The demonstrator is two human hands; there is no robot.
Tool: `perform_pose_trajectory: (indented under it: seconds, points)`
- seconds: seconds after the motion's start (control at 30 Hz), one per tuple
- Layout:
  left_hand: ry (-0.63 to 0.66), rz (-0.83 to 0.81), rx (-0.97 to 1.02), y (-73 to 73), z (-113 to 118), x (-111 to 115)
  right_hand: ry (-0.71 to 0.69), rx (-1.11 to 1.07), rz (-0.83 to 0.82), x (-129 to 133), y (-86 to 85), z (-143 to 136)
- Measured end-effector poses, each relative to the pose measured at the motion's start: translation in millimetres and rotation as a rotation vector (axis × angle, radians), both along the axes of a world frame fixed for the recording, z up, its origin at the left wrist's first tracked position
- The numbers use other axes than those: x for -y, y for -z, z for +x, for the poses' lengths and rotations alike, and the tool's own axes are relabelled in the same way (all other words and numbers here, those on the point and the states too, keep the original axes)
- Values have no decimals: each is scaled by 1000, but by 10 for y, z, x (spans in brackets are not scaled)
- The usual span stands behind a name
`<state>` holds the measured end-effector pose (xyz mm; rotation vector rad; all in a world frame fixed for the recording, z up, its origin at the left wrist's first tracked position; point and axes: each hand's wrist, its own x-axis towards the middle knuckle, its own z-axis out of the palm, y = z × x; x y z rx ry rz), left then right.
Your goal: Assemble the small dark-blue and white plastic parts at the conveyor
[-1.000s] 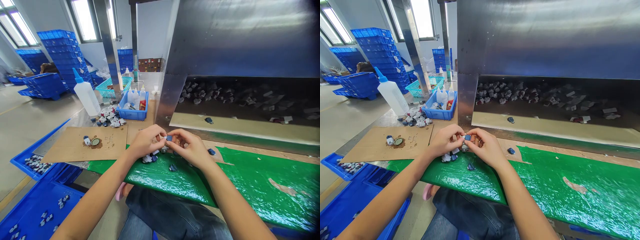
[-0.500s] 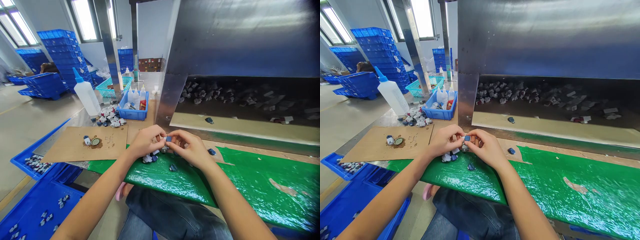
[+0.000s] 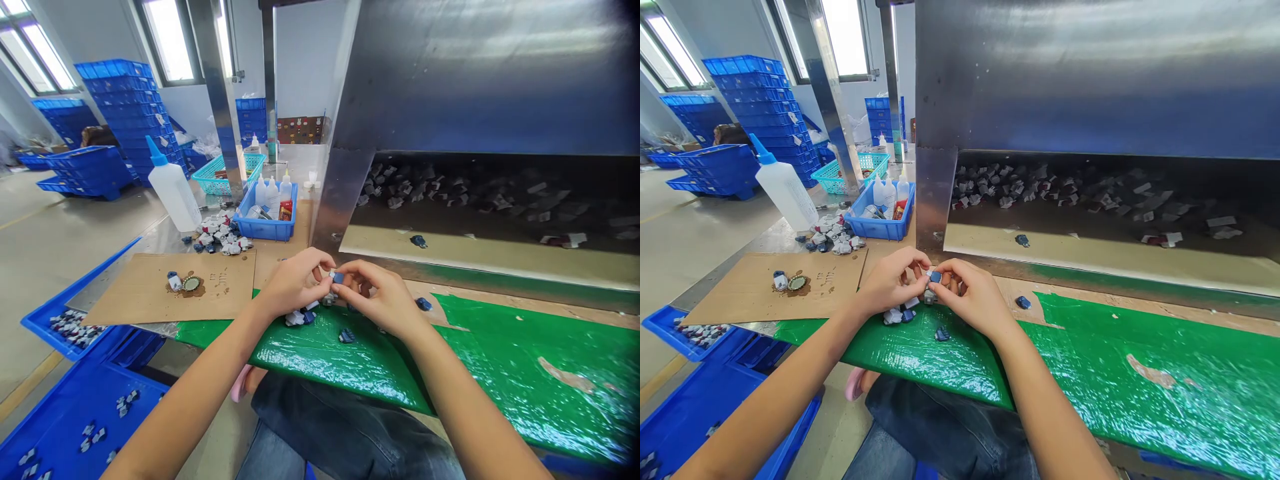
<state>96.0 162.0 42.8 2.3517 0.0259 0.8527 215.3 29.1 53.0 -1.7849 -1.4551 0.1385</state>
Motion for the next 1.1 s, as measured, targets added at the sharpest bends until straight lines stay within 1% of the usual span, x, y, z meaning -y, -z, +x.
perform_pose_trajectory:
  seconds: [0.13,0.5,1.1]
  points:
    - [3,-15,43,8,8,0,-10,15,15,5,-1,2]
    - [13,17,34,9,7,-9,-20,57,10,11,0,3]
    - [8,-32,-65,-14,-7,-5,-39,114,-26,3,23,21]
